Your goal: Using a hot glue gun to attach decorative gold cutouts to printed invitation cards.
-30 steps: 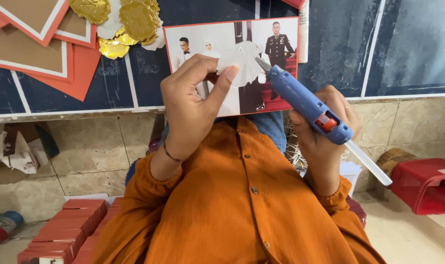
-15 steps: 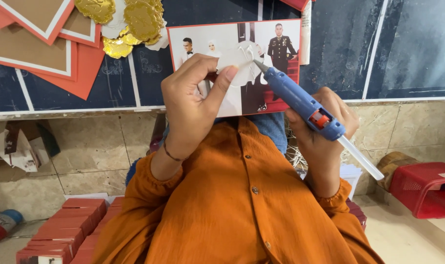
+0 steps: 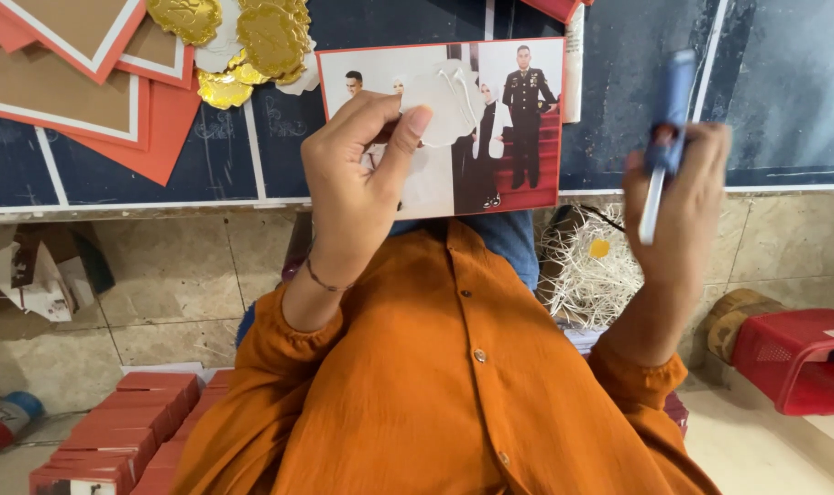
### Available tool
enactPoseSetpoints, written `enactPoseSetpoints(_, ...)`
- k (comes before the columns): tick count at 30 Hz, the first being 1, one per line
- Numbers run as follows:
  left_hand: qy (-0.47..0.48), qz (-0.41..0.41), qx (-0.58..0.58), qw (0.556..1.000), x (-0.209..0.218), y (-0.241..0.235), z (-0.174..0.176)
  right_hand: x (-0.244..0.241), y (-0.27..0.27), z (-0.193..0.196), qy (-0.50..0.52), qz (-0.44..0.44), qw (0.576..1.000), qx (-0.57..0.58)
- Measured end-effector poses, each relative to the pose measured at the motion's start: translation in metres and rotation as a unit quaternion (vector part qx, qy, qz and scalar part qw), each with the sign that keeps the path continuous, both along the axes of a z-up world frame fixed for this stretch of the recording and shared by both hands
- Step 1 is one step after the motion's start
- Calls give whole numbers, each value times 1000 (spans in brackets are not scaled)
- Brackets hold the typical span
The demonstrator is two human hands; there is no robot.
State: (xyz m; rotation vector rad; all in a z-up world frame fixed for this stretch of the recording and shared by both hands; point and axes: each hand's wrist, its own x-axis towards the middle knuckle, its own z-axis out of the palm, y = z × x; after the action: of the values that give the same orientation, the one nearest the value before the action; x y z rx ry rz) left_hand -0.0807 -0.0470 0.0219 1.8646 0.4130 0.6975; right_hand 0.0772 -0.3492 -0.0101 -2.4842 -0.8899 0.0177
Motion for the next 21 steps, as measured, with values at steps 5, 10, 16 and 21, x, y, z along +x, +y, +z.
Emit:
enactPoseSetpoints(5,-6,-5,-5,1000,1,-2,-1,42,-21,-24,-46,-74,991,-105)
enactPoseSetpoints(10,2,9,-89,996,-2,-7,-3,61,-29,-44,1,-121,979,-163)
enactPoseSetpoints(16,16,13,-124,992,-2,-13,-6,14,43,6,-167,55,982,65)
enactPoseSetpoints(21,43,32,-98,994,1,-17,-4,-57,127,42,-105,165,972,128)
